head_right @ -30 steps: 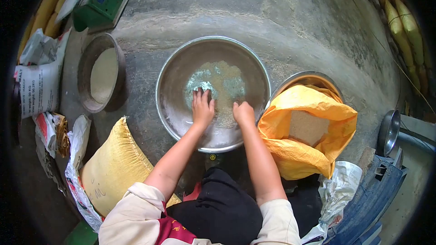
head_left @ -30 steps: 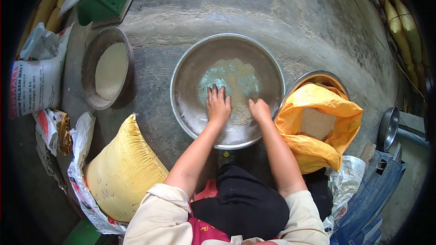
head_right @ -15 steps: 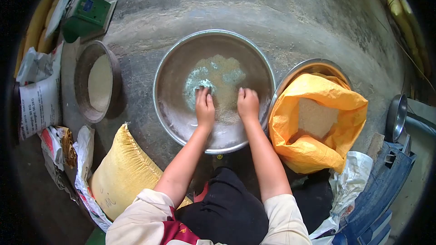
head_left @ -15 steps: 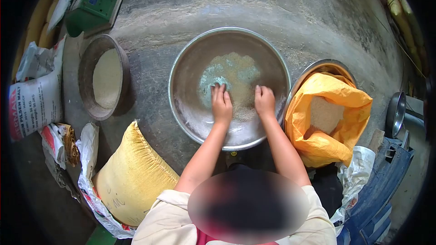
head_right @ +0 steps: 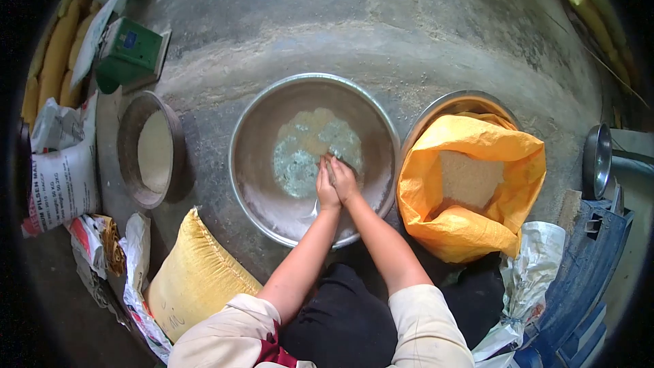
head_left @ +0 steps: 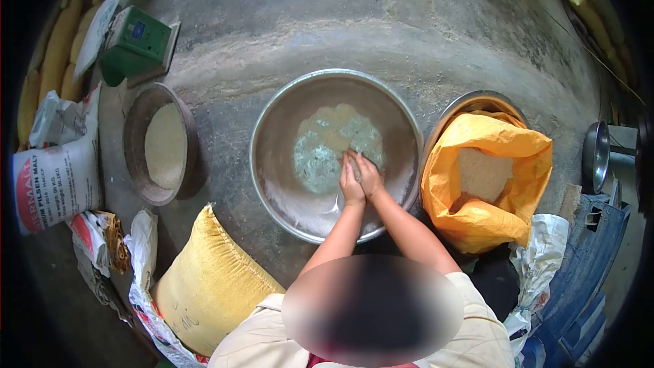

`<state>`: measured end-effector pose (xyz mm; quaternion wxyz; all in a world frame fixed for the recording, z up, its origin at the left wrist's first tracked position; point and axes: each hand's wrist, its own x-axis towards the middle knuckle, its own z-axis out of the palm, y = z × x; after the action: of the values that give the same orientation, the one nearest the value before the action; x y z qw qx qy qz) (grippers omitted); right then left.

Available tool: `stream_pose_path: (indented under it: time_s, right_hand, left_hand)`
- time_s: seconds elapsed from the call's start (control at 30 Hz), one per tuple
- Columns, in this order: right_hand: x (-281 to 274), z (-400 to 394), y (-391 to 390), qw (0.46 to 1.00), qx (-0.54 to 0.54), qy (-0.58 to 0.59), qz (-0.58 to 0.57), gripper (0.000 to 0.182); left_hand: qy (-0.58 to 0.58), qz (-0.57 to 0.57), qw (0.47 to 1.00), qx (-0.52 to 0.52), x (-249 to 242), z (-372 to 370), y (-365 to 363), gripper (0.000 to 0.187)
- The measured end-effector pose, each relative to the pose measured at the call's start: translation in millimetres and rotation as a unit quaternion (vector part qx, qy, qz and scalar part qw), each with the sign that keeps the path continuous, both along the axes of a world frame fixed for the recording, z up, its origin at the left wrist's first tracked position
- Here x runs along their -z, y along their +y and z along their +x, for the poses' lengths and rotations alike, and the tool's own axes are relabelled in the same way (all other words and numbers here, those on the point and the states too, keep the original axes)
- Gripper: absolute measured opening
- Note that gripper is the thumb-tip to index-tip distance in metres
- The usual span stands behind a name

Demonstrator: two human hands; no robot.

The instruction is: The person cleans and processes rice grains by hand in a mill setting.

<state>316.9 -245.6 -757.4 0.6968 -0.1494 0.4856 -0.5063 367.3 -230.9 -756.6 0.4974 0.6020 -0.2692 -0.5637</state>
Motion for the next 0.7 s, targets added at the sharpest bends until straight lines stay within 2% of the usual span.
stream_pose_path:
  time_s: [0.07, 0.1, 0.13, 0.2, 0.23, 0.37, 0.57, 0.7]
  right_hand:
    - [1.8, -2.5, 4.1, 0.999, 0.027, 0.038, 0.028, 0.044]
    - [-2.4, -2.9, 5.7, 0.997, 0.04, 0.055, 0.043, 0.042]
    - [-6.7, -2.9, 7.2, 0.997, 0.044, 0.055, 0.035, 0.042]
    - [-34.4, -2.4, 6.3, 0.988, 0.123, -0.063, 0.071, 0.038]
    - [-48.9, -2.8, 3.1, 0.986, 0.137, -0.068, 0.064, 0.036]
    - [-99.0, -5.7, -10.4, 0.981, 0.155, -0.114, 0.015, 0.034]
    - [-195.5, -33.9, -21.8, 0.976, 0.172, -0.119, -0.062, 0.034]
    - [-246.6, -79.1, -15.5, 0.97, 0.191, -0.08, -0.129, 0.034]
  left_hand:
    - [0.171, 0.052, 0.982, -0.064, -11.2, -5.4, -3.4, 0.046]
    - [0.221, 0.086, 0.965, -0.11, -36.7, -8.8, -7.3, 0.042]
    - [0.221, 0.079, 0.966, -0.104, -39.3, -8.5, -7.9, 0.042]
    - [0.201, 0.06, 0.975, -0.066, -53.6, -6.9, -9.9, 0.038]
    - [0.171, 0.055, 0.982, -0.062, -66.1, -8.7, -11.4, 0.037]
    - [0.17, 0.012, 0.985, -0.034, -109.0, -9.9, -24.9, 0.036]
    - [0.194, -0.055, 0.979, 0.007, -199.3, -35.5, -36.7, 0.036]
    - [0.241, -0.102, 0.963, 0.057, -260.5, -80.2, -30.0, 0.037]
